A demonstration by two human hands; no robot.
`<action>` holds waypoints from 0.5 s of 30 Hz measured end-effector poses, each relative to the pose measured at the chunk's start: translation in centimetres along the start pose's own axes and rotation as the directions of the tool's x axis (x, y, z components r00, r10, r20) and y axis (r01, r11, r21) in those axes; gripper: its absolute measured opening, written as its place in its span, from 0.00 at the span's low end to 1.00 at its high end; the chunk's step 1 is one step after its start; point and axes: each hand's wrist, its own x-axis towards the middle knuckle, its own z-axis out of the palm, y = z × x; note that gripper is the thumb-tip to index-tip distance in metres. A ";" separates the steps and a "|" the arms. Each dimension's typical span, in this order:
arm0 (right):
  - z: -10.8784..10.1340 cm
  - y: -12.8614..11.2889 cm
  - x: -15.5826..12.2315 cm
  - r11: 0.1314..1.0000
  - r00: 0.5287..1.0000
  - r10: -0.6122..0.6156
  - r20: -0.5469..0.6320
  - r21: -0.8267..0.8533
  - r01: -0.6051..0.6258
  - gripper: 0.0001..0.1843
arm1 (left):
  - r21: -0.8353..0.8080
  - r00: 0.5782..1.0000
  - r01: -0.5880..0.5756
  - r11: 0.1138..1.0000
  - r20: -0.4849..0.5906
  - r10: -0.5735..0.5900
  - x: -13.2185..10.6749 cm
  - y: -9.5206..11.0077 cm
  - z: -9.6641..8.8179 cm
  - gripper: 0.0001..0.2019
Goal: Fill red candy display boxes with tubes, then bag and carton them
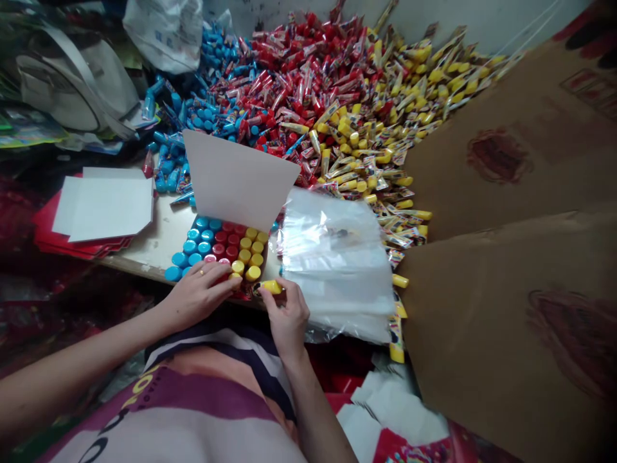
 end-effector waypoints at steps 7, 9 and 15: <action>0.9 -0.8 0.1 0.991 0.969 -0.113 0.221 0.090 0.095 0.10 | -0.004 1.000 0.026 1.000 -0.013 -0.026 0.1 -0.1 0.5 0.12; 0.9 -1.0 0.4 0.992 0.958 -0.114 0.262 0.087 0.094 0.10 | -0.001 1.000 0.021 1.000 -0.015 -0.021 0.2 -0.1 0.5 0.11; 0.8 -2.0 1.7 0.990 0.917 -0.142 0.372 0.073 0.123 0.10 | 0.007 1.000 0.012 1.000 -0.011 -0.012 0.3 0.0 0.5 0.12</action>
